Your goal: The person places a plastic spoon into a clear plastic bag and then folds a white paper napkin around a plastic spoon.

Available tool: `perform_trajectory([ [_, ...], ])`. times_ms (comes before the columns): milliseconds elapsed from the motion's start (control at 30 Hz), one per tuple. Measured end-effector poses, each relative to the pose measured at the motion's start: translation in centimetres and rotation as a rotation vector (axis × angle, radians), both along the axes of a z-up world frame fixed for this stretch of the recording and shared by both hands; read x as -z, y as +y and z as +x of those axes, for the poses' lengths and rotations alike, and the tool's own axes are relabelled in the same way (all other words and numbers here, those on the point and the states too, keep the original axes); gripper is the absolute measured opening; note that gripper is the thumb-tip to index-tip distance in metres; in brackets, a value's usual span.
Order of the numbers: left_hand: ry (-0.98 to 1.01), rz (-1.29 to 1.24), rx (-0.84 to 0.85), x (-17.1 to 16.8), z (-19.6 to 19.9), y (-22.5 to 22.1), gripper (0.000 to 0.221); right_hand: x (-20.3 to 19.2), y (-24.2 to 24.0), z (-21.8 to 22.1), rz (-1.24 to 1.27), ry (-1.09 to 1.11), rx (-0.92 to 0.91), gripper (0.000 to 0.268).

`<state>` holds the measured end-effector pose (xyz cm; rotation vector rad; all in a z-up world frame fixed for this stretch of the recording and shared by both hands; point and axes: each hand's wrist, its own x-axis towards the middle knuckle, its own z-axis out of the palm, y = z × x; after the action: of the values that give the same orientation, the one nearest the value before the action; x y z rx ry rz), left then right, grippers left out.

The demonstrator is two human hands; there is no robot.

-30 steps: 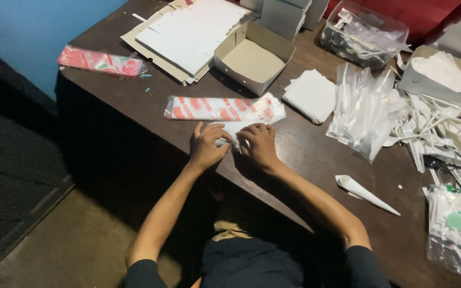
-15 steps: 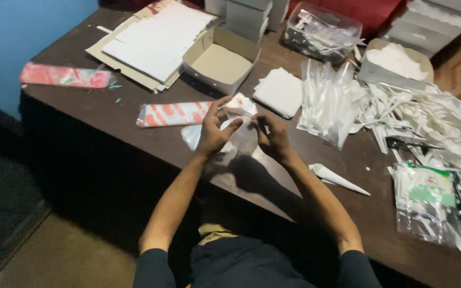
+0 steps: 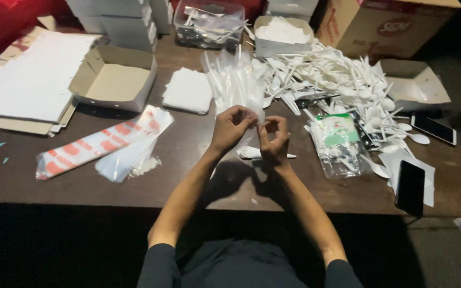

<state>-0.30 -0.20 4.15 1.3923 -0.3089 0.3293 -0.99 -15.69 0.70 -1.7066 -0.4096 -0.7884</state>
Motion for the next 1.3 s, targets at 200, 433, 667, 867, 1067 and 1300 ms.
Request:
perform_trajectory([
  [200,-0.021,0.267,-0.057,3.2,2.1,-2.1,0.022,-2.5,-1.7,-0.3,-0.012,-0.234,-0.067,0.039],
  [433,-0.055,0.409,-0.042,2.8,0.7,0.3,0.036,-0.6,-1.5,-0.3,0.064,-0.078,0.024,0.005],
  [667,-0.033,0.535,0.126,3.4,0.8,1.4,0.016,0.8,-3.0,0.3,0.092,0.008,0.0,0.023],
  [867,-0.016,0.568,0.07,5.1,1.8,1.8,0.025,-1.6,-2.8,-0.6,-0.066,-0.184,-0.068,0.022],
  [1067,-0.026,0.633,0.105,2.9,0.5,2.2,0.041,-1.1,-3.1,-0.1,-0.065,-0.245,-0.02,0.017],
  [1300,0.12,0.728,0.257,4.3,0.7,4.7,0.005,-1.4,-4.3,0.4,-0.076,-0.253,0.098,0.023],
])
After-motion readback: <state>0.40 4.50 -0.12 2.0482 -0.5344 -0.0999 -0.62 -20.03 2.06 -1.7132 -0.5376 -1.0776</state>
